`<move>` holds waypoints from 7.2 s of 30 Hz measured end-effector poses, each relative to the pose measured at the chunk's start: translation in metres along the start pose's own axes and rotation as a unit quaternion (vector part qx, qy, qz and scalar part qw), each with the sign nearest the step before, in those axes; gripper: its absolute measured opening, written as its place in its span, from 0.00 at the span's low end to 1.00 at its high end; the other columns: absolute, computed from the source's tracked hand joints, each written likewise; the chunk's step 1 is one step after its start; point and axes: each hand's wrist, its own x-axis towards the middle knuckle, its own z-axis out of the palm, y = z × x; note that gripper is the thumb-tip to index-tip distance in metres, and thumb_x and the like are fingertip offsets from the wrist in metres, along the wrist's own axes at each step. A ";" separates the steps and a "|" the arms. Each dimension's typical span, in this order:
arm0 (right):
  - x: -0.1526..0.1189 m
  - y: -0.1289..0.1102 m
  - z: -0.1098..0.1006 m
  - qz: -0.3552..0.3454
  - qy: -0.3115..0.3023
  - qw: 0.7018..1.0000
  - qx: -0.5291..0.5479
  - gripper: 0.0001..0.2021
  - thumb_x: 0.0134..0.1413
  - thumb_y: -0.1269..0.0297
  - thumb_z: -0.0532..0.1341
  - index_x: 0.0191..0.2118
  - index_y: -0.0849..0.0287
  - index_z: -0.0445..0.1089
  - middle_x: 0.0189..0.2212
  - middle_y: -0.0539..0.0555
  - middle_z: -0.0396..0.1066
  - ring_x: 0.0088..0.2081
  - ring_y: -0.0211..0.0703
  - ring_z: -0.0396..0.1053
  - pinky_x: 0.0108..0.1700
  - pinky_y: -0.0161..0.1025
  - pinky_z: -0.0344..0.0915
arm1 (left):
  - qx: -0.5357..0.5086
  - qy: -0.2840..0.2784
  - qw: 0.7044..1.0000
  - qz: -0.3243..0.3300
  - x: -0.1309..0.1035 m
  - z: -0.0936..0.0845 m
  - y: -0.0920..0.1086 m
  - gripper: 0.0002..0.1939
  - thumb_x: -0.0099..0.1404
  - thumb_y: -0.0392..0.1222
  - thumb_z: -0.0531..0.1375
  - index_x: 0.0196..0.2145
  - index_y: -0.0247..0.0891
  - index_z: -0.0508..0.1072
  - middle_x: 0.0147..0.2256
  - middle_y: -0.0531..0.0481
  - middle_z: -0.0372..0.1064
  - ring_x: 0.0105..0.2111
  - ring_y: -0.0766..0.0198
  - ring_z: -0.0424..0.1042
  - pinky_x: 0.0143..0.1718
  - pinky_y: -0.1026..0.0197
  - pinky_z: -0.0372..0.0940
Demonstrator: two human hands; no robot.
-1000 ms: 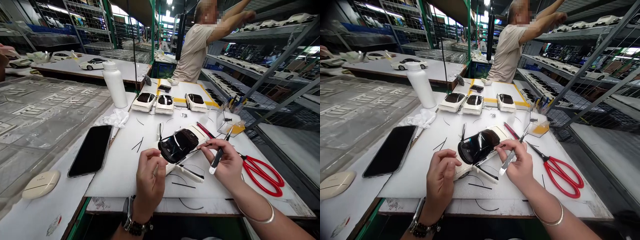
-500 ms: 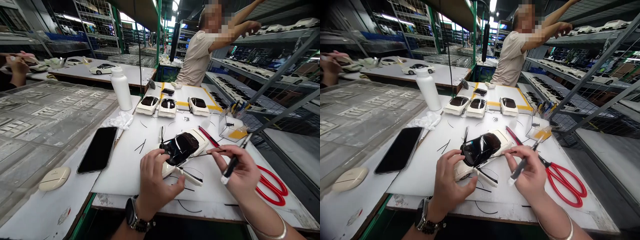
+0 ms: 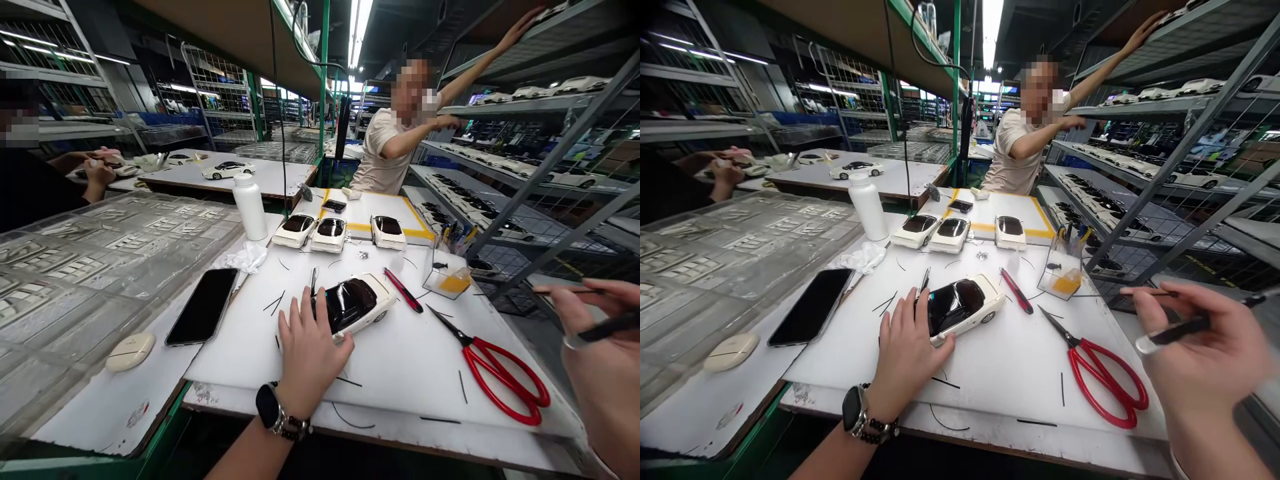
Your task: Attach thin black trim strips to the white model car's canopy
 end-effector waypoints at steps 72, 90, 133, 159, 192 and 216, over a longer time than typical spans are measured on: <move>-0.058 -0.075 0.015 0.009 -0.504 0.812 0.294 0.08 0.65 0.62 0.50 0.41 0.52 0.65 0.24 0.49 0.67 0.27 0.39 0.66 0.28 0.37 0.65 | -0.090 -0.253 0.960 0.085 0.018 -0.069 -0.048 0.54 0.45 0.54 0.68 0.65 0.39 0.50 0.60 0.43 0.60 0.58 0.51 0.61 0.58 0.57 0.57; -0.065 -0.069 0.102 -0.209 -0.592 0.730 0.270 0.08 0.60 0.60 0.55 0.32 0.58 0.63 0.28 0.54 0.68 0.30 0.41 0.64 0.34 0.41 0.63 | -0.232 -0.130 0.953 0.144 0.055 0.002 -0.097 0.33 0.64 0.52 0.59 0.62 0.38 0.56 0.66 0.43 0.48 0.65 0.60 0.49 0.66 0.55 0.47; -0.047 -0.097 0.128 -0.030 -0.692 0.687 0.220 0.12 0.56 0.54 0.57 0.29 0.56 0.60 0.25 0.49 0.65 0.28 0.37 0.61 0.31 0.38 0.58 | -0.297 -0.091 0.938 0.151 0.055 0.017 -0.107 0.33 0.61 0.52 0.63 0.60 0.43 0.59 0.64 0.43 0.51 0.64 0.53 0.53 0.65 0.46 0.51; -0.034 -0.107 0.166 0.021 -0.762 0.606 0.227 0.14 0.55 0.55 0.57 0.26 0.56 0.55 0.17 0.45 0.61 0.22 0.34 0.59 0.26 0.34 0.55 | -0.233 -0.040 0.954 0.184 0.053 0.015 -0.109 0.31 0.61 0.53 0.62 0.59 0.45 0.61 0.62 0.42 0.56 0.62 0.50 0.56 0.61 0.43 0.55; -0.056 -0.078 0.131 0.254 -0.670 0.593 0.367 0.19 0.52 0.51 0.62 0.25 0.56 0.53 0.16 0.46 0.64 0.21 0.36 0.62 0.27 0.36 0.57 | -0.180 0.171 0.919 0.307 0.033 0.005 -0.072 0.06 0.61 0.37 0.61 0.38 0.42 0.72 0.42 0.47 0.72 0.46 0.57 0.70 0.48 0.49 0.65; -0.039 -0.018 0.201 0.169 -0.472 0.863 0.061 0.10 0.55 0.59 0.63 0.35 0.62 0.67 0.28 0.48 0.67 0.30 0.35 0.65 0.36 0.38 0.65 | -0.310 0.161 0.865 0.361 0.054 -0.025 -0.042 0.05 0.59 0.31 0.63 0.33 0.40 0.73 0.29 0.50 0.71 0.34 0.62 0.69 0.38 0.54 0.65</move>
